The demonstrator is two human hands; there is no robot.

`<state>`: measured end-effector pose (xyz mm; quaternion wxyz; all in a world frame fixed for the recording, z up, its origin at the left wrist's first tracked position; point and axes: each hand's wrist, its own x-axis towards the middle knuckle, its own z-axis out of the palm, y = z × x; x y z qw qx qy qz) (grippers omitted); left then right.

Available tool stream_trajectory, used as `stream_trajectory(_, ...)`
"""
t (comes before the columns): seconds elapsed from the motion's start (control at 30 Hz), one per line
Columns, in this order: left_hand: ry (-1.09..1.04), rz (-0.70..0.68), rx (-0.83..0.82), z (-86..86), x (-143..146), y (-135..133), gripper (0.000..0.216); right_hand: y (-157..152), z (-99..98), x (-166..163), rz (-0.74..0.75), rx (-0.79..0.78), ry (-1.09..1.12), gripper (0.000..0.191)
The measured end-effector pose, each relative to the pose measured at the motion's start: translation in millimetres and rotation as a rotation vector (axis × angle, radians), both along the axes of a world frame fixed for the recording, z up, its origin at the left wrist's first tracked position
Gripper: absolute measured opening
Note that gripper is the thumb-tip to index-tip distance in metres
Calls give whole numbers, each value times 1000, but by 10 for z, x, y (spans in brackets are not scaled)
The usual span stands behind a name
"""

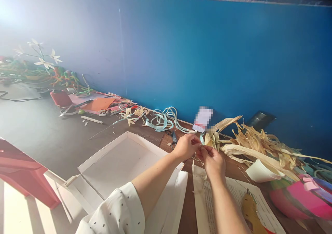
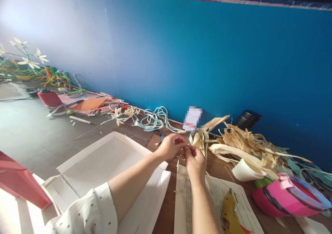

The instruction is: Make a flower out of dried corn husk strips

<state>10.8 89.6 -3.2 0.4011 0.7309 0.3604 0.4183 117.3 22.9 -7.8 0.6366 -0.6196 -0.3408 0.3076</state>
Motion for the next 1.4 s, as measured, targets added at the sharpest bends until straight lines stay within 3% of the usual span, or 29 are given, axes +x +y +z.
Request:
stream_trajectory(0.13,20,-13,-19,34,-15,-20,15,16,-28,43,-15,27,50,27)
stream_trajectory(0.33,124,-156,-227,19,-17,-14,30,-2,-40,108,-58,28,63,33)
stream_trajectory(0.47,53,-227,-342,-63,24,6,40,-12,-26,114,-85,11,70,35)
stream_trajectory(0.6,-96,-231,-353,-136,74,20,40,-16,-2,101,-92,13,94,34)
stream_trajectory(0.73,-78,-156,-363,-124,76,-2,44,-14,2,110,-90,10,106,33)
stream_trajectory(0.87,-59,-133,-258,-71,50,-58,46,-2,-30,140,-90,17,111,33)
stream_trajectory(1.07,18,-184,-118,-49,46,-92,27,14,-94,181,-102,26,92,34)
stream_trajectory(1.4,-81,-222,-201,-111,88,-36,22,-9,-112,213,-108,26,65,36)
